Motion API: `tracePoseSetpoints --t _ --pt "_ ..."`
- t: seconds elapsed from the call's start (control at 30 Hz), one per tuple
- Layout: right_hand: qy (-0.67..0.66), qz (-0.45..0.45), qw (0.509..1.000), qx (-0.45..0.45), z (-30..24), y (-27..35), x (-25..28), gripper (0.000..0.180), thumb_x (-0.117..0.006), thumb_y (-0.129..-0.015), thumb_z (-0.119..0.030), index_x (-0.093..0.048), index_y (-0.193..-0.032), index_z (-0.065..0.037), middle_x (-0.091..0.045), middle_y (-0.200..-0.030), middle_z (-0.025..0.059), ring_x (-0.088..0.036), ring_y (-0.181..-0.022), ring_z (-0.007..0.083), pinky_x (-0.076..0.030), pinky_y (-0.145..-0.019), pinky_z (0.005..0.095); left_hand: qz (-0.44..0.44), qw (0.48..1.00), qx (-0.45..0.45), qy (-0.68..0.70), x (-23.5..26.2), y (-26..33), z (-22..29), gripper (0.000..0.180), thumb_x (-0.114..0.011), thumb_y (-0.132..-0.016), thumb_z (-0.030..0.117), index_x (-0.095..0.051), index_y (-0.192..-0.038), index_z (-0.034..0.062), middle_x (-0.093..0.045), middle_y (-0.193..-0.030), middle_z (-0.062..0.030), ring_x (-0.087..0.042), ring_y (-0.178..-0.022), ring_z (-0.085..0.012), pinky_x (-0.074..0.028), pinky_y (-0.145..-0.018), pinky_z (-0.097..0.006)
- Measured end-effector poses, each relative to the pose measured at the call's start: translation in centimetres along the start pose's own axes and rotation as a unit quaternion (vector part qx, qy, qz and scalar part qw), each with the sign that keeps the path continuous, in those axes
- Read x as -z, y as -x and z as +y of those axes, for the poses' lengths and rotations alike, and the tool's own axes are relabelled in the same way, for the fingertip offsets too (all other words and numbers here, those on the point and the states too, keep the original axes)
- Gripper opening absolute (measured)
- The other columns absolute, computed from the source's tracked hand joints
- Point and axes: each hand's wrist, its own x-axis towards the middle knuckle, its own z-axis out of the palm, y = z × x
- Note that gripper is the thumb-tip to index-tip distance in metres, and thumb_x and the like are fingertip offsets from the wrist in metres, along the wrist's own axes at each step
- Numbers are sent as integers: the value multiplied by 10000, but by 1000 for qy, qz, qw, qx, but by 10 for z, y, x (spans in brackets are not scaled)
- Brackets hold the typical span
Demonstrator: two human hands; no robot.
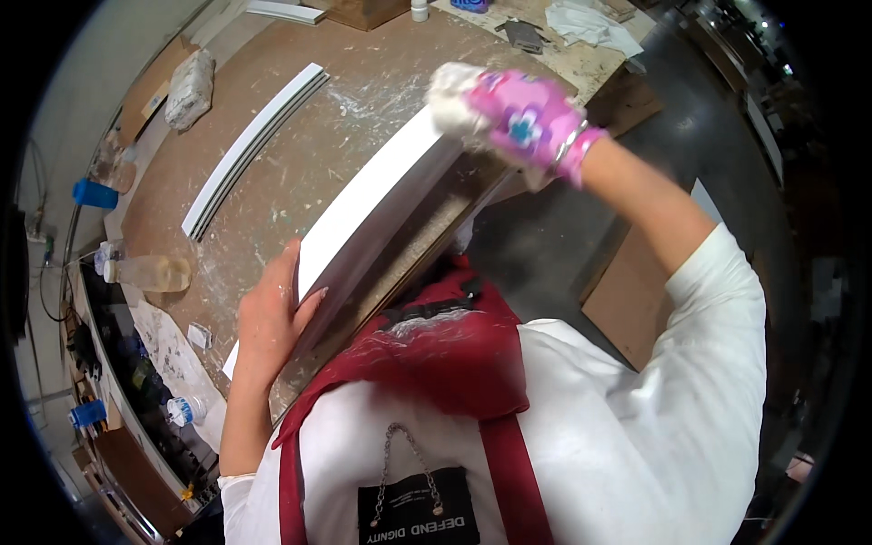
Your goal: The person wipes white wooden slats with a cloth, applying liquid from a bottle to the cloth before cleaning the flat surfaces and edges of the pieces.
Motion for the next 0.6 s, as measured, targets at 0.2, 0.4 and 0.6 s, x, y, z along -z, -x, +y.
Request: tracePoseSetpoints --t 0.2,0.4,0.6 --pt "-78 107 989 -71 -22 -19 49 371 -610 -823 -203 -573 -1180 -108 -636 -981 123 -616 -928 272 -511 -800 369 -46 998 49 0 0 -7 4 621 -701 -785 167 -426 -1330 52 -573 -1141 -200 -582 -988 -388 -494 -810 -422" --pt "-83 93 973 197 -59 -20 -12 405 -581 -834 -356 -589 -1150 -102 -630 -1008 91 -605 -1008 249 -477 -905 345 -47 997 60 9 1 -2 -2 624 -686 -805 196 -407 -1342 44 -556 -1210 -191 -556 -1051 -393 -471 -877 -413" --pt "-75 159 980 -89 134 2 2 342 -527 -908 -253 -588 -1162 -32 -656 -1023 132 -624 -942 251 -474 -873 339 117 992 32 22 38 11 -33 400 -552 -870 71 -476 -1256 -1 -573 -1212 -173 -551 -1120 -312 -401 -971 -361"
